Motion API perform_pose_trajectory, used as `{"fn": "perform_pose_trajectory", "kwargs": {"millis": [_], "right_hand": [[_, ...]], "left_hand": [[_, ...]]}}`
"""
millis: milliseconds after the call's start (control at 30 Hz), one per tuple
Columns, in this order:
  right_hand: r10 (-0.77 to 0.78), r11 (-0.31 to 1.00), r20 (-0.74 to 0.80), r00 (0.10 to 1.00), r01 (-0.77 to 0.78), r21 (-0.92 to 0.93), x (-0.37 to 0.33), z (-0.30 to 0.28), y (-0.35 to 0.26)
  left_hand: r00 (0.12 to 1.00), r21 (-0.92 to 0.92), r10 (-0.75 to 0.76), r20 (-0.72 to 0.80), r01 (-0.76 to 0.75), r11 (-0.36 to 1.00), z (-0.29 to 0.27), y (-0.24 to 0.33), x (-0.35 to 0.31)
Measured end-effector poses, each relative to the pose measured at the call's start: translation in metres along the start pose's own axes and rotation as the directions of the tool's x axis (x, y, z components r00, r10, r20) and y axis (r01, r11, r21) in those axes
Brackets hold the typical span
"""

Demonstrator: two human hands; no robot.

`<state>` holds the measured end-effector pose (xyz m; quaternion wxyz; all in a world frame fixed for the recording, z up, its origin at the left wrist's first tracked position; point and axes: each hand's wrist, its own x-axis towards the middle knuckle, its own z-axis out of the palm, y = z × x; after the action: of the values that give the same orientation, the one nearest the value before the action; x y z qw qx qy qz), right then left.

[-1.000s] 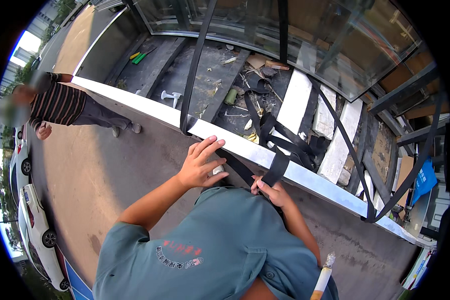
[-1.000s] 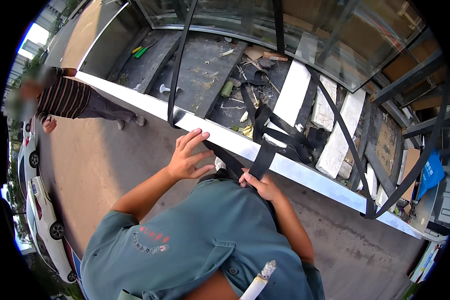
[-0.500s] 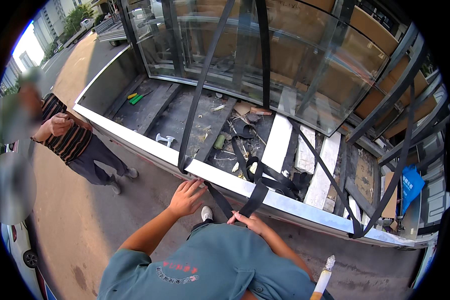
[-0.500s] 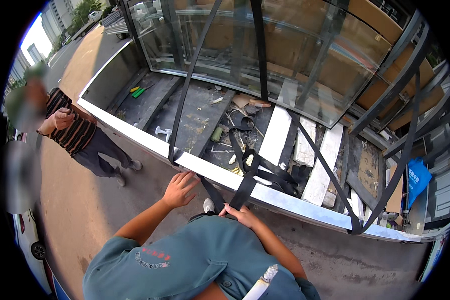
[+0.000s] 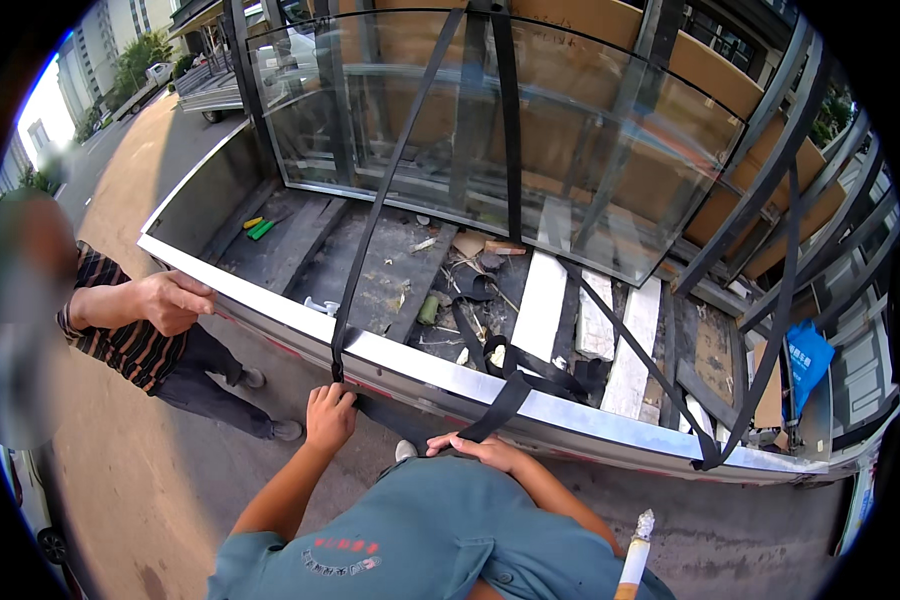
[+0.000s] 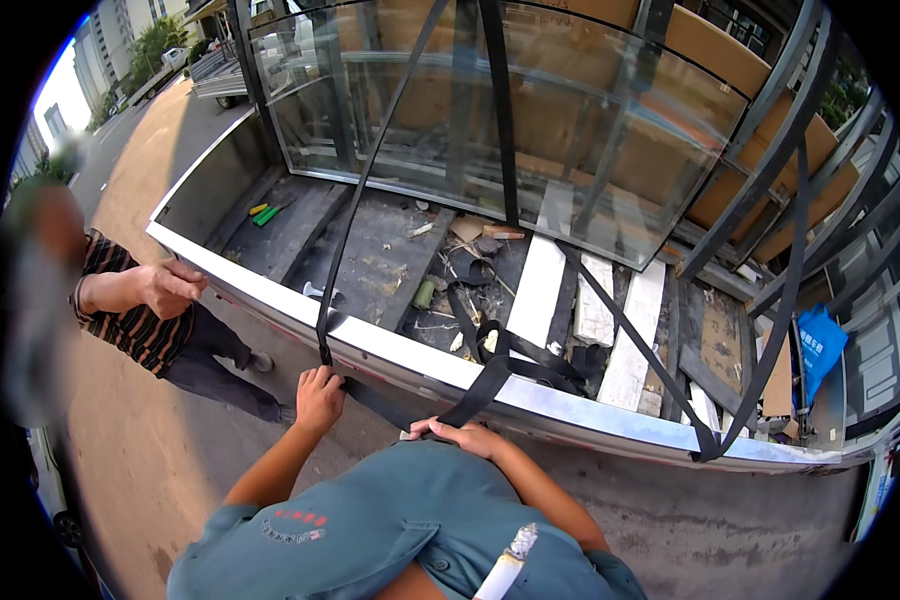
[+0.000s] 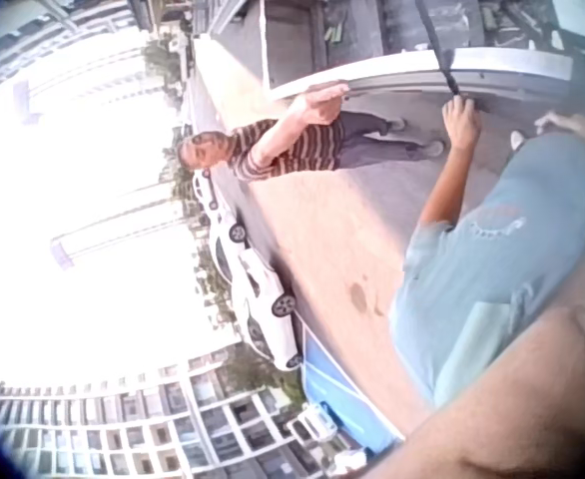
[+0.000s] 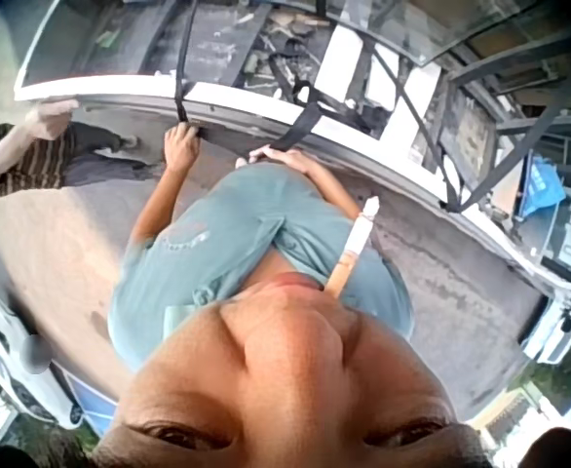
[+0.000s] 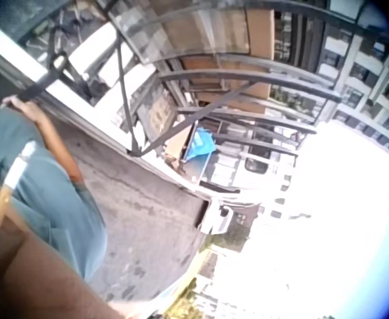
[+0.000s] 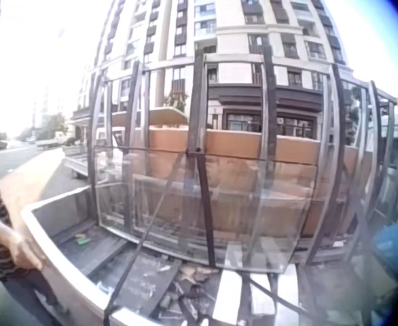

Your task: The person secures large glass panels and cardboard boxes in the back of a small truck using black straps. They repeatedly loop and tighten the straps over the cargo to ensure it is held firmly in place.

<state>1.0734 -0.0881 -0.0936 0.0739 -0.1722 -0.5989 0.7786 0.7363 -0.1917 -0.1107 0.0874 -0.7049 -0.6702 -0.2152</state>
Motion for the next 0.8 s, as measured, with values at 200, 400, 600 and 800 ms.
{"fn": "perform_pose_trajectory", "kwargs": {"millis": [200, 400, 600, 800], "right_hand": [[-0.439, 0.859, -0.069, 0.896, 0.441, 0.260, -0.025, 0.002, -0.017], [-0.649, 0.577, -0.349, 0.676, 0.736, 0.353, -0.076, 0.005, -0.064], [-0.452, 0.814, -0.637, 0.625, 0.581, -0.008, -0.141, 0.000, -0.087], [-0.431, 0.896, -0.844, 0.319, 0.258, -0.360, -0.222, 0.002, -0.025]], "left_hand": [[0.909, -0.267, -0.272, -0.316, 0.191, 0.945, -0.044, 0.007, 0.006], [0.831, -0.505, -0.276, -0.483, -0.007, 0.863, -0.077, 0.022, 0.076], [0.850, -0.786, -0.405, -0.337, -0.018, 0.618, -0.051, -0.010, 0.156], [0.984, -0.778, -0.161, -0.074, 0.044, 0.627, -0.031, 0.059, 0.204]]}}
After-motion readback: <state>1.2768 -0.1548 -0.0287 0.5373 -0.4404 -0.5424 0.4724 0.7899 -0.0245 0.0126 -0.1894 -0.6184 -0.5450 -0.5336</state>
